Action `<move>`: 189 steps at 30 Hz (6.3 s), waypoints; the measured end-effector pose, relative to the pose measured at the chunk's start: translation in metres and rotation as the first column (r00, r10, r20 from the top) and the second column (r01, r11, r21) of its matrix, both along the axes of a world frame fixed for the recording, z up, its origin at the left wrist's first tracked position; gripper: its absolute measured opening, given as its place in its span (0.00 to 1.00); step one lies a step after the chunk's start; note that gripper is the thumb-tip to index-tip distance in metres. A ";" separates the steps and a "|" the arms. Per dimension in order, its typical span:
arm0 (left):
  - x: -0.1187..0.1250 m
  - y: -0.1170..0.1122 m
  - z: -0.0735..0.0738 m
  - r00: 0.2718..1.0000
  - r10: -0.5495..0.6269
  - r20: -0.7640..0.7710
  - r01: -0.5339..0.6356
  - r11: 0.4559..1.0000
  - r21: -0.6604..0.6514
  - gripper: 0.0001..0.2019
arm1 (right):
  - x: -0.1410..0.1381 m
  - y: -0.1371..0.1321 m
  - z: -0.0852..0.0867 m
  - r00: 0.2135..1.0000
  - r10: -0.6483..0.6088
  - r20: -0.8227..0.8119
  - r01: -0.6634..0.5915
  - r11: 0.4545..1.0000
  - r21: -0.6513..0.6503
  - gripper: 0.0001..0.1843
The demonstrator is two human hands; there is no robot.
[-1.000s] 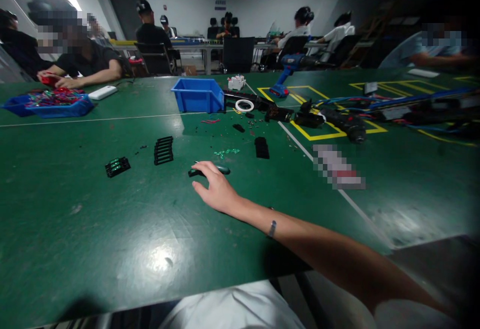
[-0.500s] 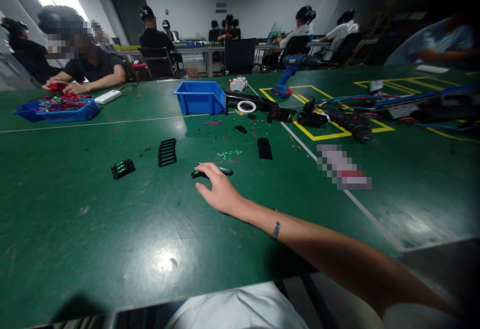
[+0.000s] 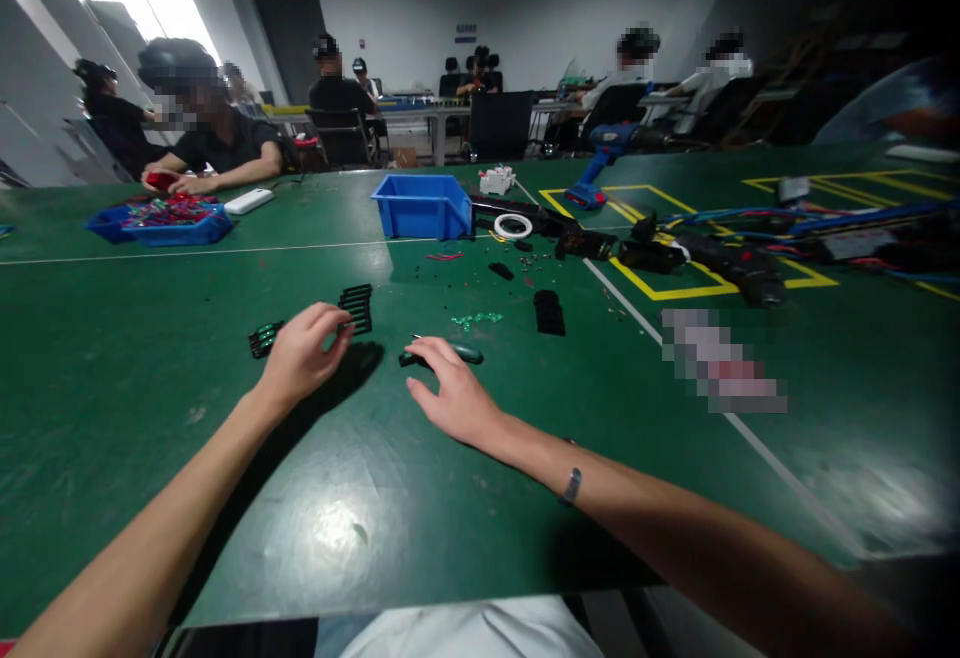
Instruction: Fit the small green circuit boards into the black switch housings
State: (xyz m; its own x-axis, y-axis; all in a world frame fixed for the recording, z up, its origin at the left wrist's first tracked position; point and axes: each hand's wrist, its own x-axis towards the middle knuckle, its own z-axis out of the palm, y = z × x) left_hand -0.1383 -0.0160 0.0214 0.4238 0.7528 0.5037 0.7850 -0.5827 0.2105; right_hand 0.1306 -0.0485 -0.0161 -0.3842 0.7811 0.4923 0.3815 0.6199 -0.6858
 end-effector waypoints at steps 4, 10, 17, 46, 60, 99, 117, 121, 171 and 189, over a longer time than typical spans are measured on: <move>-0.003 0.005 -0.013 0.997 0.039 -0.062 -0.040 0.999 -0.025 0.12 | 0.000 0.000 0.001 1.000 0.018 0.002 -0.018 1.000 0.014 0.23; -0.013 0.014 -0.021 0.988 0.130 -0.080 -0.133 0.990 -0.036 0.10 | 0.000 -0.002 0.001 0.999 0.026 0.024 -0.027 0.999 0.037 0.21; -0.009 0.015 -0.024 0.997 0.052 -0.051 -0.056 0.996 -0.070 0.08 | 0.001 -0.006 0.003 0.988 -0.043 0.151 0.031 0.996 0.085 0.21; 0.030 -0.025 -0.018 0.964 -0.154 0.215 0.207 0.946 -0.249 0.10 | -0.001 0.005 -0.004 0.982 0.002 -0.189 -0.040 0.979 -0.199 0.23; 0.040 -0.035 -0.014 0.923 -0.304 0.235 0.354 0.912 -0.210 0.07 | 0.003 0.000 0.014 0.981 0.066 -0.184 -0.083 0.993 -0.085 0.10; 0.040 -0.036 -0.018 0.925 -0.075 0.373 0.191 0.940 -0.284 0.13 | 0.003 0.010 0.006 0.912 -0.100 -0.398 -0.098 0.889 -0.447 0.13; 0.038 -0.029 -0.027 0.930 -0.069 0.360 0.160 0.960 -0.231 0.14 | 0.000 0.011 -0.003 0.897 -0.075 -0.435 -0.157 0.866 -0.474 0.18; 0.039 -0.028 -0.025 0.940 -0.061 0.336 0.152 0.956 -0.250 0.13 | -0.001 0.011 -0.004 0.904 -0.054 -0.424 -0.168 0.867 -0.469 0.22; 0.039 -0.026 -0.025 0.954 -0.042 0.296 0.160 0.908 -0.388 0.13 | 0.000 0.008 0.000 0.984 -0.019 -0.179 -0.039 0.949 -0.314 0.19; 0.039 -0.025 -0.026 0.955 -0.053 0.293 0.166 0.912 -0.376 0.13 | 0.000 0.005 0.001 0.979 0.016 -0.205 -0.065 0.970 -0.235 0.15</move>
State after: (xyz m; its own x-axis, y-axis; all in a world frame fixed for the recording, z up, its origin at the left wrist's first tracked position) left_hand -0.0993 -0.0408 -0.0043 0.4045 0.8693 0.2841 0.6008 -0.4869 0.6340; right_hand 0.1306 -0.0434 -0.0154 -0.3305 0.8713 0.3627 0.1998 0.4402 -0.8754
